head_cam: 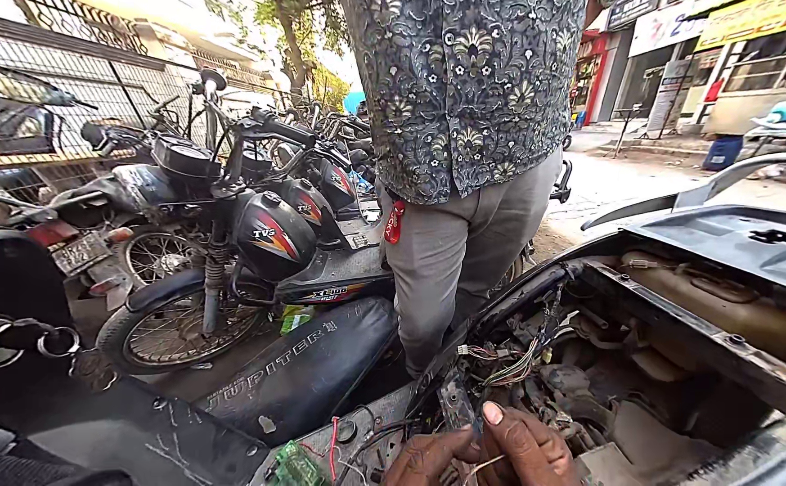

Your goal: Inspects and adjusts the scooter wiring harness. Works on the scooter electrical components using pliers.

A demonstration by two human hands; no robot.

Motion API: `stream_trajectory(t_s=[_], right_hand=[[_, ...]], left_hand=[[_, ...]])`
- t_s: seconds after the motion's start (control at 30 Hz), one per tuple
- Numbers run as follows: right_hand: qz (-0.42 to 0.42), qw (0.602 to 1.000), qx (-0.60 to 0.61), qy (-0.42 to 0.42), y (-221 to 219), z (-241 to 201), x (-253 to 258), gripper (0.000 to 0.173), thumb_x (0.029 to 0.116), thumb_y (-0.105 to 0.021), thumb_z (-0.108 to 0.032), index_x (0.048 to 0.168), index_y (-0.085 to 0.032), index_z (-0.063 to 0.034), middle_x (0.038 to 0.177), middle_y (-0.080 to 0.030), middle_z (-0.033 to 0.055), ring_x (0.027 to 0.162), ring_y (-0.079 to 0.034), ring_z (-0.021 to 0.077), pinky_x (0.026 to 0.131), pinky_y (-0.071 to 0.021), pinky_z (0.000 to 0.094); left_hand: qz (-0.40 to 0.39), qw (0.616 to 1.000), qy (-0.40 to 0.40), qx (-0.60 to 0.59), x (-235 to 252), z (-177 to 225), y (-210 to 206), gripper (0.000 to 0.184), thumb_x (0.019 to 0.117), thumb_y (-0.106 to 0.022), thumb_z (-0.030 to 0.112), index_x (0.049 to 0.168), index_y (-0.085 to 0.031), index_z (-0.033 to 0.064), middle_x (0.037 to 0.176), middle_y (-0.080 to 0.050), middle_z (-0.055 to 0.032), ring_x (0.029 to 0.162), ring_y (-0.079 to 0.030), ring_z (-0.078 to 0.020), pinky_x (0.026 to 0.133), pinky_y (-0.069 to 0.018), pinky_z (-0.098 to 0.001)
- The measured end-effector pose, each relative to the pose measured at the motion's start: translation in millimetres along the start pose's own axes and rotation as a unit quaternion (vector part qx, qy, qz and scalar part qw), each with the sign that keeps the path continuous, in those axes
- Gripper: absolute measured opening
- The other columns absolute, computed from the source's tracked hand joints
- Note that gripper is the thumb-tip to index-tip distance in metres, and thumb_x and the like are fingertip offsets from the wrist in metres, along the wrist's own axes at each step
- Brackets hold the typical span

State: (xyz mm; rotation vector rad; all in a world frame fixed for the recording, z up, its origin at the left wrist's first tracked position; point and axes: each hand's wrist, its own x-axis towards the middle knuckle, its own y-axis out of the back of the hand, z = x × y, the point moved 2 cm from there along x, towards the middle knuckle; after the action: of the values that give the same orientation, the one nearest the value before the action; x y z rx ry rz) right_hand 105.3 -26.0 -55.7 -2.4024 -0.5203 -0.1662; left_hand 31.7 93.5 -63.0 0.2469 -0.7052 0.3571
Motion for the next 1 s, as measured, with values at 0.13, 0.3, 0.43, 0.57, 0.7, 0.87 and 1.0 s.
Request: stream_trajectory(t_s=[0.13, 0.3, 0.43, 0.57, 0.7, 0.87, 1.0], right_hand=[[-0.037, 0.999, -0.016, -0.033, -2.6, 3.4, -2.9, 0.042, 0.1086, -0.049, -0.02, 0.069, -0.056, -0.0096, 0.054, -0.034, -0.0052, 0.045, -0.031, 0.0049, 0.044, -0.0291, 0.0228], [-0.161, 0.972, -0.17, -0.009, 0.3, 0.9, -1.3, 0.032, 0.107, -0.045, -0.017, 0.077, -0.055, -0.0089, 0.059, -0.039, -0.0029, 0.048, -0.034, 0.0069, 0.045, -0.0276, 0.0252], [-0.25, 0.905, -0.344, 0.007, 1.5, -25.5, 9.4, 0.03, 0.1085, -0.05, -0.022, 0.09, -0.066, -0.0051, 0.073, -0.06, 0.0044, 0.061, -0.053, 0.0152, 0.054, -0.0429, 0.035], [-0.283, 0.87, -0.404, 0.019, 8.4, -46.6, 19.4, 0.029, 0.1095, -0.049, -0.025, 0.097, -0.069, -0.0068, 0.08, -0.065, 0.004, 0.068, -0.06, 0.0155, 0.06, -0.0486, 0.0364], [-0.229, 0.919, -0.318, 0.038, 15.2, -49.2, 24.7, 0.027, 0.11, -0.046, -0.017, 0.101, -0.067, -0.0025, 0.076, -0.057, 0.0037, 0.055, -0.045, 0.0116, 0.049, -0.0386, 0.0288], [-0.15, 0.958, -0.243, 0.02, 22.4, -43.1, 27.7, 0.029, 0.1091, -0.039, -0.015, 0.102, -0.066, -0.0055, 0.063, -0.042, -0.0024, 0.046, -0.034, 0.0081, 0.043, -0.0306, 0.025], [-0.088, 0.97, -0.226, 0.034, 24.8, -40.7, 27.9, 0.029, 0.11, -0.04, -0.016, 0.108, -0.066, -0.0046, 0.062, -0.037, -0.0031, 0.046, -0.032, 0.008, 0.042, -0.0288, 0.0246]], left_hand=[[0.036, 0.999, 0.005, -0.035, -3.1, -0.6, 4.4, 0.021, 0.0914, -0.076, 0.009, 0.107, -0.072, -0.004, 0.102, -0.072, -0.0132, 0.089, -0.068, -0.0175, 0.078, -0.0592, -0.0316], [0.073, 0.995, 0.034, -0.06, 5.9, 0.2, 27.5, 0.011, 0.0959, -0.07, 0.008, 0.101, -0.071, -0.0021, 0.095, -0.071, -0.0105, 0.08, -0.067, -0.0152, 0.069, -0.0587, -0.0293], [0.062, 0.997, 0.038, -0.03, 11.3, -0.5, 49.3, 0.012, 0.0954, -0.072, 0.01, 0.101, -0.073, -0.0017, 0.092, -0.069, -0.0106, 0.078, -0.066, -0.0161, 0.069, -0.0589, -0.0303], [0.097, 0.994, 0.041, -0.033, 11.8, -0.1, 58.3, 0.012, 0.0982, -0.068, 0.01, 0.102, -0.071, -0.0015, 0.091, -0.07, -0.0111, 0.075, -0.067, -0.0167, 0.068, -0.0592, -0.0302], [0.292, 0.911, 0.209, -0.202, 6.7, -26.1, 56.7, 0.021, 0.1087, -0.048, 0.014, 0.111, -0.058, -0.0037, 0.083, -0.066, -0.0141, 0.063, -0.063, -0.0168, 0.057, -0.0557, -0.0284], [0.203, 0.801, 0.45, -0.34, -16.2, -55.8, 26.1, 0.057, 0.0922, -0.053, -0.009, 0.146, -0.037, -0.003, 0.115, -0.068, -0.0231, 0.09, -0.071, -0.0304, 0.079, -0.0602, -0.0436], [0.141, 0.864, 0.357, -0.326, -6.1, -42.9, 19.2, 0.036, 0.1065, -0.047, 0.008, 0.139, -0.045, -0.0062, 0.11, -0.069, -0.0276, 0.1, -0.071, -0.0383, 0.092, -0.0576, -0.052]])
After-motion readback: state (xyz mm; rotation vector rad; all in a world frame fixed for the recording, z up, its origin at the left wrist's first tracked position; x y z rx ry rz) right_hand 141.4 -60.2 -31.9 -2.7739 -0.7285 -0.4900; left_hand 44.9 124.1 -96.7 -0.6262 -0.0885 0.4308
